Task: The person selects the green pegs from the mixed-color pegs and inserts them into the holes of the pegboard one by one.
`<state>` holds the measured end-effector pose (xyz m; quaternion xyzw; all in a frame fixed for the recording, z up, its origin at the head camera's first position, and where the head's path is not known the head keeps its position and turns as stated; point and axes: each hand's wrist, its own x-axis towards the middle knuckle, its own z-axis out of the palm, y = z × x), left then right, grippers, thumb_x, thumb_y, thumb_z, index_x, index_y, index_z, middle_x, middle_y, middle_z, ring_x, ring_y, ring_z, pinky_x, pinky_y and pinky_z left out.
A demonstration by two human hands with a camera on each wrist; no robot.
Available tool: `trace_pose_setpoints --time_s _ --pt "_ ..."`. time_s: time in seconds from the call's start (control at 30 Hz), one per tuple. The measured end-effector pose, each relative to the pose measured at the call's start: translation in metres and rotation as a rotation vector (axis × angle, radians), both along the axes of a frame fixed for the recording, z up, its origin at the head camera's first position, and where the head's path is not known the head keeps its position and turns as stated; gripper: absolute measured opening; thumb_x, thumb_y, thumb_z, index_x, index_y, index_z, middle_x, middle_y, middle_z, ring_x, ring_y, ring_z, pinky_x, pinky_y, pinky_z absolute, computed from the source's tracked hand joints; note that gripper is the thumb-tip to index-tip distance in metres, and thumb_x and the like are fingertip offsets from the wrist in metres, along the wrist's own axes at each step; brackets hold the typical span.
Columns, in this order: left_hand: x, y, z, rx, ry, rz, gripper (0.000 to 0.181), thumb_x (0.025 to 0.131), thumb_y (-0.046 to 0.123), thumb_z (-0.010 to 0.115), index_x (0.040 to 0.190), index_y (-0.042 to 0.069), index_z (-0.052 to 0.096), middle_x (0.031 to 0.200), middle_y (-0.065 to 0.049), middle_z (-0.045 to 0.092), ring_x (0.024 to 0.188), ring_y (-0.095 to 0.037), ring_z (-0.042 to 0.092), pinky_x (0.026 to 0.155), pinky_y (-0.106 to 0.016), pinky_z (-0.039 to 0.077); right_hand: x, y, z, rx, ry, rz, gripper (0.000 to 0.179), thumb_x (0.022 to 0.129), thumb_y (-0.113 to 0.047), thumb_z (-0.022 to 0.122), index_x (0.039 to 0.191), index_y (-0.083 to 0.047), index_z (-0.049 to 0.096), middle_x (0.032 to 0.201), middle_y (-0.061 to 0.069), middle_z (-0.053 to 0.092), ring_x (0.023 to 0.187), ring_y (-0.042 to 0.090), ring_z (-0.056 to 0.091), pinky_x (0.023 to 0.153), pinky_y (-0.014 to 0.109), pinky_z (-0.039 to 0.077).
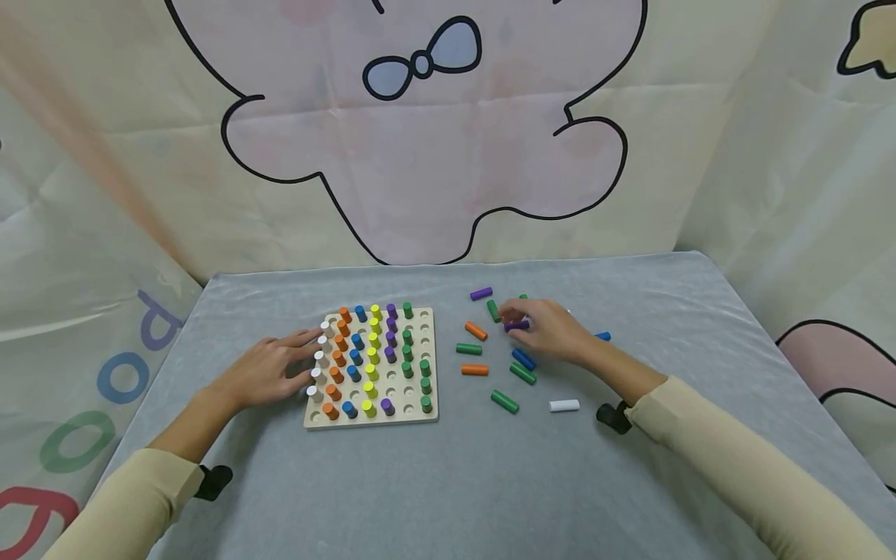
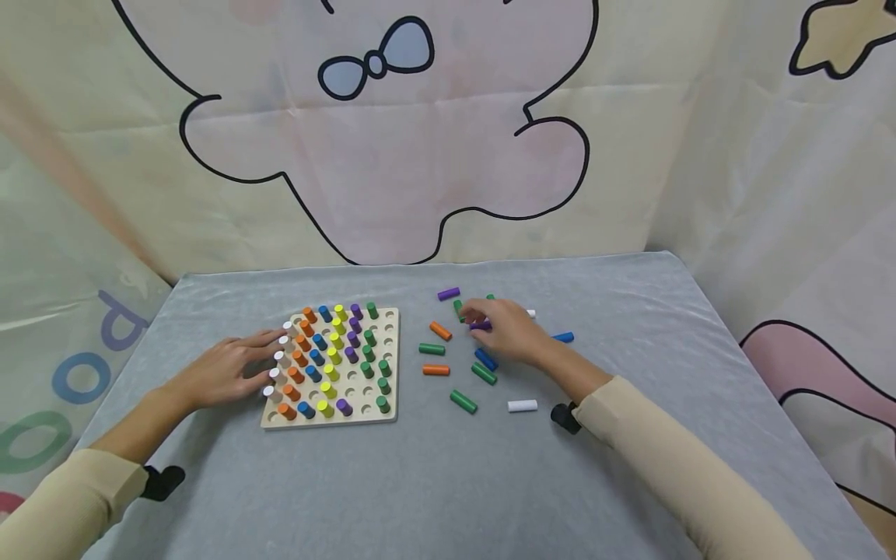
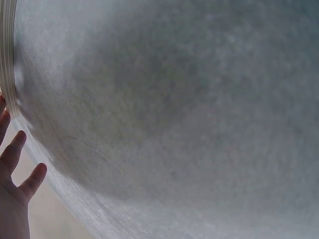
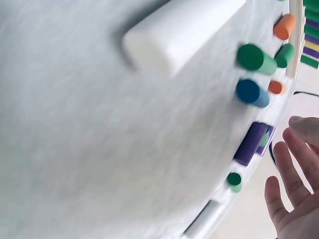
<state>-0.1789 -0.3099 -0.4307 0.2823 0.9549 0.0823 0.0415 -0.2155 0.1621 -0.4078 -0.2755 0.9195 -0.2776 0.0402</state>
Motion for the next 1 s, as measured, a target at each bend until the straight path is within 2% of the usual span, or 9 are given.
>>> trace_pose_setpoints --time_s 0.3,0.67,1.0 --pt "0.001 0.0 0.0 0.0 0.002 0.004 0.054 0.093 0.033 0.06 0.137 0.002 0.06 0.15 -0.018 0.046 0.127 -0.039 0.055 0.096 -0.063 0.043 -0.006 0.017 -0.007 0.022 0.042 -0.099 0.036 0.089 -0.007 0.073 0.124 -0.002 0.064 0.106 0.008 0.072 0.101 0.026 0.067 0.089 0.049 0.051" --pt "0.003 -0.002 0.001 0.005 0.004 -0.009 0.052 0.094 0.03 0.061 0.136 0.001 0.06 0.151 -0.017 0.046 0.133 -0.04 0.048 0.096 -0.063 0.043 -0.017 0.02 -0.015 0.066 0.121 -0.291 0.036 0.086 -0.016 0.078 0.118 -0.003 0.065 0.099 0.011 0.074 0.096 0.032 0.068 0.082 0.049 0.051" --pt "0.002 0.0 0.001 0.002 0.0 -0.014 0.053 0.094 0.032 0.061 0.137 0.002 0.059 0.151 -0.017 0.046 0.133 -0.04 0.048 0.095 -0.062 0.043 -0.021 0.019 -0.022 0.095 0.142 -0.367 0.036 0.087 -0.021 0.077 0.115 -0.002 0.064 0.096 0.012 0.075 0.089 0.031 0.069 0.079 0.049 0.051"
